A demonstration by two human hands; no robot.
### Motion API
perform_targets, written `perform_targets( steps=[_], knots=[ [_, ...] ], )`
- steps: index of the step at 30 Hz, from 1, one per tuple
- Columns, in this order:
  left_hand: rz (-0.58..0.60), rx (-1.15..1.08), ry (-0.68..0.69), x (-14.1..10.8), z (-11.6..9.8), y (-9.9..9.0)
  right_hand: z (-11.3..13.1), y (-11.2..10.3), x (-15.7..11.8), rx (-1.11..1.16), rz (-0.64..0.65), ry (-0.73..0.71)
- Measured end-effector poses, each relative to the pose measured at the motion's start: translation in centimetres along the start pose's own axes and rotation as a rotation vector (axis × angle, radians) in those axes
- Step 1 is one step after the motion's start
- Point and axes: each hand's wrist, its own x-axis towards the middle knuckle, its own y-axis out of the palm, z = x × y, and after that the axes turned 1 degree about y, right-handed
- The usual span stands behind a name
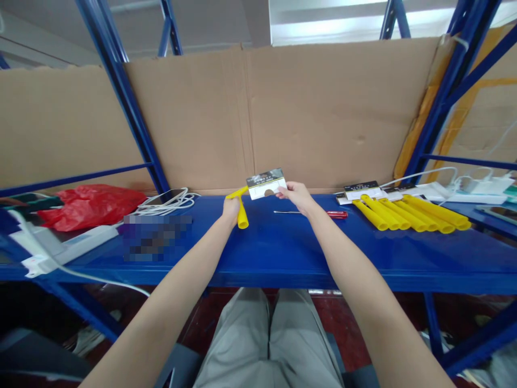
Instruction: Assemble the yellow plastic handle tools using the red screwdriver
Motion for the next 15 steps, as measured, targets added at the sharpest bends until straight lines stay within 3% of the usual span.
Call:
perform_targets(
  steps=[5,11,13,15],
  knots=[
    [-0.108,-0.172,-0.140,0.2,-1.1,-0.7,-0.1,0.4,-0.3,0.014,0.097,0.042],
    [-0.191,-0.398,-0.250,0.7,-2.0,-1.3,-0.2,1.1,-1.1,0.024,0.343,0.067],
    [-0.175,-0.398,-0.249,0.7,-2.0,-1.2,-0.4,1.4,-1.1,0.036,0.347,0.053],
    [-0.050,-0.384,-0.231,0.5,-1.9,-1.0,-0.6,1.7,-1.0,0.059,0.309,0.027]
  ],
)
